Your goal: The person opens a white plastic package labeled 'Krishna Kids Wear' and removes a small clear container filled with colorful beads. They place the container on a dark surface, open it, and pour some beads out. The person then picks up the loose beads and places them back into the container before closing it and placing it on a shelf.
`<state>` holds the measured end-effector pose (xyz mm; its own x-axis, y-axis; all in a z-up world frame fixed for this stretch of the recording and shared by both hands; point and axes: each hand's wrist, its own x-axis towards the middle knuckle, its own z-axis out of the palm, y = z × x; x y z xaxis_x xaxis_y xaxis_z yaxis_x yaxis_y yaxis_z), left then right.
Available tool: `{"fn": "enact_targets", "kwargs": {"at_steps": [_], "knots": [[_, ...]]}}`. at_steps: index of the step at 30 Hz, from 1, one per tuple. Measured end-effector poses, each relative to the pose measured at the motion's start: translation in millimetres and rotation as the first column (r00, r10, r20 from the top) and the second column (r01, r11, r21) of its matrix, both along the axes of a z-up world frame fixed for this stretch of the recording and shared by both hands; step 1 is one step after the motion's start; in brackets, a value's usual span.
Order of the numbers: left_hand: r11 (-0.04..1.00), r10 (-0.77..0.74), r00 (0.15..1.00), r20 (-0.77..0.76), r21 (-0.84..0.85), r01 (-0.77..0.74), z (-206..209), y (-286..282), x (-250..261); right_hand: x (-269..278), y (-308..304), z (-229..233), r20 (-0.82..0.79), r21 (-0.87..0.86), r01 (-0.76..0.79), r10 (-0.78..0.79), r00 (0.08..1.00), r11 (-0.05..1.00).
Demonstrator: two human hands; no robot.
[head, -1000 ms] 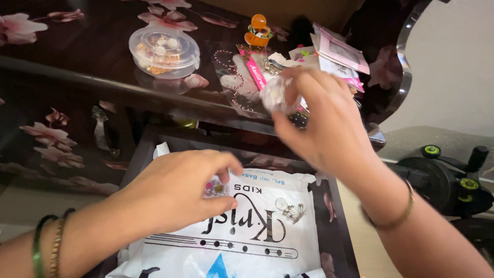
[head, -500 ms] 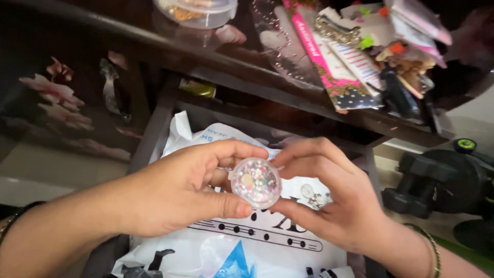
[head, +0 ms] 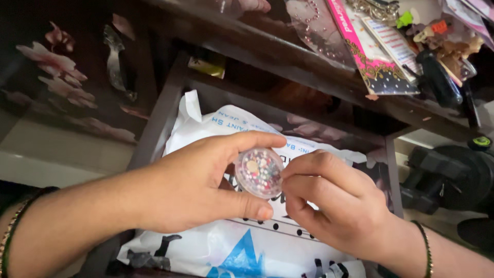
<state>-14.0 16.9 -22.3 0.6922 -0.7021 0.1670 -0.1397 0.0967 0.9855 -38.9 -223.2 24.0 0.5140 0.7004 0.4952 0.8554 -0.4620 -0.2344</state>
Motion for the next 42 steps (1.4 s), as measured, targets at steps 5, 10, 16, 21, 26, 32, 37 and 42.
{"fn": "enact_targets", "kwargs": {"at_steps": [5,10,16,21,26,32,37,42], "knots": [[0.993,0.054,0.994,0.091,0.102,-0.064,-1,1,-2,-2,-2,0,0.073,-0.059,-0.008,0.012,0.997,0.998],[0.985,-0.026,0.998,0.053,0.171,0.017,11,1,-6,-4,-6,7,0.028,-0.004,-0.021,0.021,0.999,1.0],[0.941,-0.099,0.994,0.035,0.328,0.082,22,2,-7,-2,-10,9,-0.073,0.171,-0.007,0.02,0.997,0.985],[0.981,-0.134,0.991,0.024,0.148,0.129,17,2,-5,1,-6,9,-0.213,0.268,-0.062,0.122,0.969,0.961],[0.877,0.023,0.993,-0.119,0.479,0.038,37,0,-8,2,-4,11,-0.265,0.096,-0.036,0.06,0.962,0.995],[0.968,-0.053,0.994,0.098,0.248,0.027,23,1,-8,1,1,7,-0.238,0.005,-0.045,0.045,0.97,0.999],[0.987,-0.072,0.997,0.02,0.147,0.068,8,3,-5,2,3,14,-0.279,0.013,-0.062,0.063,0.958,0.998],[0.993,-0.041,0.999,-0.011,0.113,0.042,7,0,-4,5,-12,15,-0.374,-0.075,0.159,-0.176,0.911,0.984]]}}
